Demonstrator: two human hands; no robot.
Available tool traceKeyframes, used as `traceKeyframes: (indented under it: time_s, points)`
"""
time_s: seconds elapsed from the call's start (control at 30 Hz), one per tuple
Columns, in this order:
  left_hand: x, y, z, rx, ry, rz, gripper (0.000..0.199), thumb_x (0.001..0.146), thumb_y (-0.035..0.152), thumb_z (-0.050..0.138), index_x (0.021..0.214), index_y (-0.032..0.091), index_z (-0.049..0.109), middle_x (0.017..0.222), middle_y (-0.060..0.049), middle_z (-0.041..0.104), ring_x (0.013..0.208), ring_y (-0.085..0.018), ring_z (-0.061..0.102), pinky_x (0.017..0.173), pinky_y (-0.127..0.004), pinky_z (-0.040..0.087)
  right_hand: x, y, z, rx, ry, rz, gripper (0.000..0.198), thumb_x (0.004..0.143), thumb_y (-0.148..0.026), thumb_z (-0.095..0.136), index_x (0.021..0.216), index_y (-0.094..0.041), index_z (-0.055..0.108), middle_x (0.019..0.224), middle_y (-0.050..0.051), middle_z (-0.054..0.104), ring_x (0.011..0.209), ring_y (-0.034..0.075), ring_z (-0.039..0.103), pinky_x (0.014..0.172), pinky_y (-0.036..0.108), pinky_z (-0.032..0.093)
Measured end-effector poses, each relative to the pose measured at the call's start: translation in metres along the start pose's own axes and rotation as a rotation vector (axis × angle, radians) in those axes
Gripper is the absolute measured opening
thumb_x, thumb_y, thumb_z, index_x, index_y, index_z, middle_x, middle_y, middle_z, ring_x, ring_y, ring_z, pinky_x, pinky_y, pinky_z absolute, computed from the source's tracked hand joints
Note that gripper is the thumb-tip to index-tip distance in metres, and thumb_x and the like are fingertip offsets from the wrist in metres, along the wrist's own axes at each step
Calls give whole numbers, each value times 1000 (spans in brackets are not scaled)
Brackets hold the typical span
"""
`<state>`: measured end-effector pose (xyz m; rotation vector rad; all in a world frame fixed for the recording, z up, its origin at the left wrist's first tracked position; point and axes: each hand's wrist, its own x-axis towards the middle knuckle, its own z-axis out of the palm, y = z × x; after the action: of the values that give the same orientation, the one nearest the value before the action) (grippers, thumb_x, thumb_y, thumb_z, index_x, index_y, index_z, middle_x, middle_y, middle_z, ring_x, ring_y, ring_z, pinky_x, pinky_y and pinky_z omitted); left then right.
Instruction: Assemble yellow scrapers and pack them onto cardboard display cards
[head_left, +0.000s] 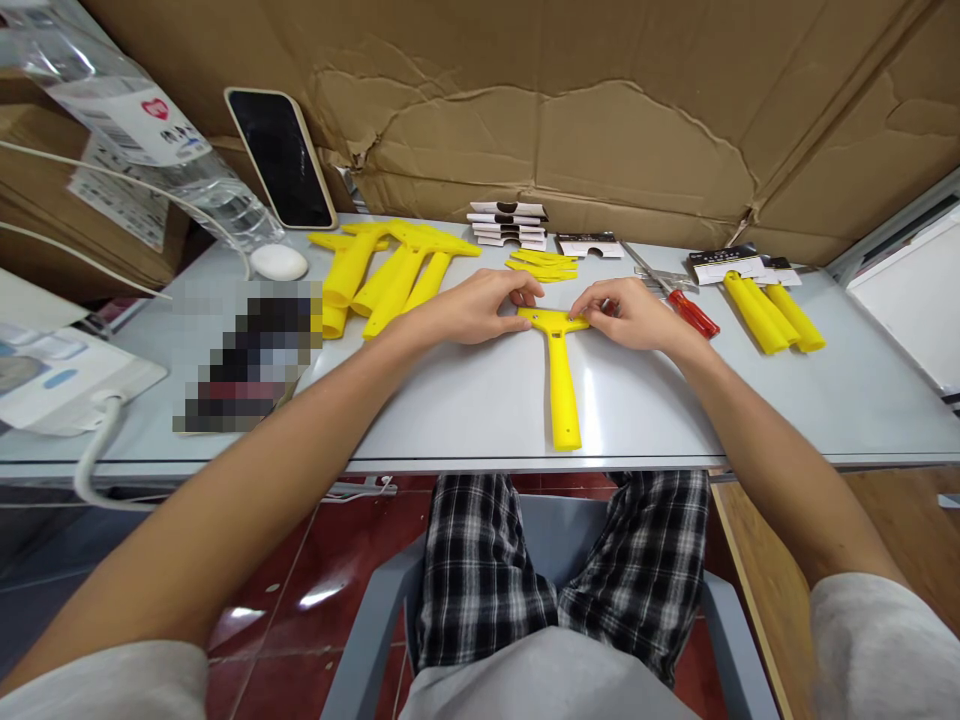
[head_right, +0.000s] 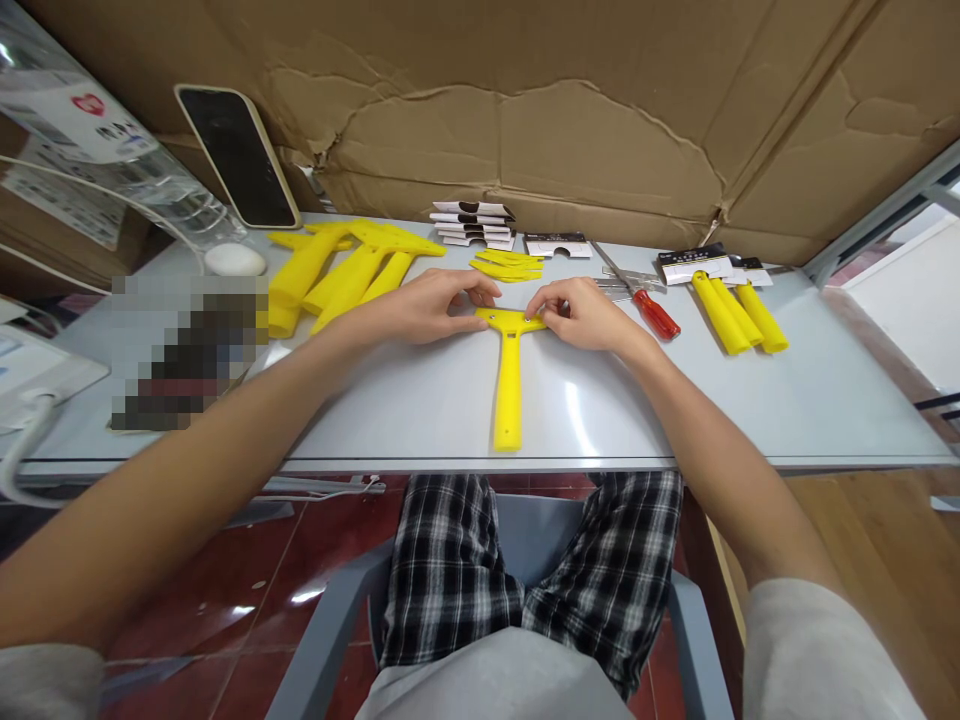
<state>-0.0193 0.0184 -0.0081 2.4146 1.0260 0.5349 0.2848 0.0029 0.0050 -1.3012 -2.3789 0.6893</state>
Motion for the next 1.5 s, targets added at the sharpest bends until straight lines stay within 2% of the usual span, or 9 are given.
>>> traceKeyframes:
  time_s: [0.1, 0.23, 0.47, 0.73, 0.8, 0.97, 1.17, 1.37, 1.5]
  points:
    - [0, 0, 0, 1, -2, 3, 46, 95, 37, 81, 138, 20, 75, 133, -13, 81, 119, -29, 76, 112, -46, 60, 0, -1, -1, -3, -3, 4, 42, 92, -28, 56, 117, -11, 86, 89, 5, 71, 77, 1, 50, 85, 17, 41]
    - [1, -1, 0, 9, -6, 12, 46, 95, 37, 81, 138, 21, 75, 132, -13, 81, 120, -29, 75, 113, -46, 59, -1, -2, -1, -16, -8, -3, 47, 94, -27, 55, 127, -14, 86, 90, 4, 71, 76, 1, 48, 87, 17, 41]
    - [1, 0, 0, 30, -25, 18, 49, 97, 41, 79, 140, 18, 74, 134, -14, 80, 121, -30, 74, 112, -47, 58, 1, 7, 1, -10, 8, -79, 45, 96, -29, 57, 123, -14, 89, 107, 6, 77, 81, 1, 52, 83, 15, 41]
    - [1, -2, 1, 30, -16, 24, 49, 96, 40, 78, 140, 18, 74, 133, -14, 80, 120, -29, 74, 111, -46, 58, 0, 5, 0, 7, 10, -96, 50, 94, -27, 54, 130, -14, 86, 84, 2, 68, 73, 0, 46, 80, 14, 36]
    - [1, -2, 1, 35, -16, 24, 49, 96, 40, 78, 140, 19, 74, 133, -14, 80, 120, -29, 74, 111, -45, 58, 0, 5, 1, 5, 12, -104, 47, 94, -28, 55, 125, -14, 87, 85, 2, 69, 74, 0, 47, 80, 15, 37]
    - [1, -2, 0, 42, -22, 29, 48, 97, 40, 77, 140, 19, 74, 135, -14, 80, 120, -29, 74, 111, -45, 57, 0, 5, 2, -29, 10, -81, 46, 94, -28, 55, 123, -15, 89, 103, 5, 77, 79, 0, 51, 83, 15, 40]
    - [2, -4, 2, 34, -15, 29, 47, 96, 41, 78, 139, 21, 74, 134, -13, 80, 120, -30, 74, 112, -47, 57, 0, 3, 1, -30, 17, -83, 50, 92, -24, 54, 129, -16, 87, 86, 2, 70, 73, 0, 47, 81, 15, 37]
    - [1, -3, 1, 38, -25, 15, 47, 97, 40, 77, 140, 21, 74, 134, -13, 79, 121, -30, 73, 113, -48, 57, 0, 3, 1, -47, 10, -41, 45, 94, -24, 55, 124, -16, 88, 92, 3, 73, 76, 0, 50, 83, 16, 39]
    - [1, -2, 1, 41, -30, 10, 47, 97, 38, 77, 140, 20, 73, 133, -13, 79, 122, -30, 73, 114, -48, 56, 0, 3, 2, -26, 15, -47, 44, 93, -26, 55, 120, -12, 87, 85, 3, 70, 74, 1, 48, 82, 16, 38]
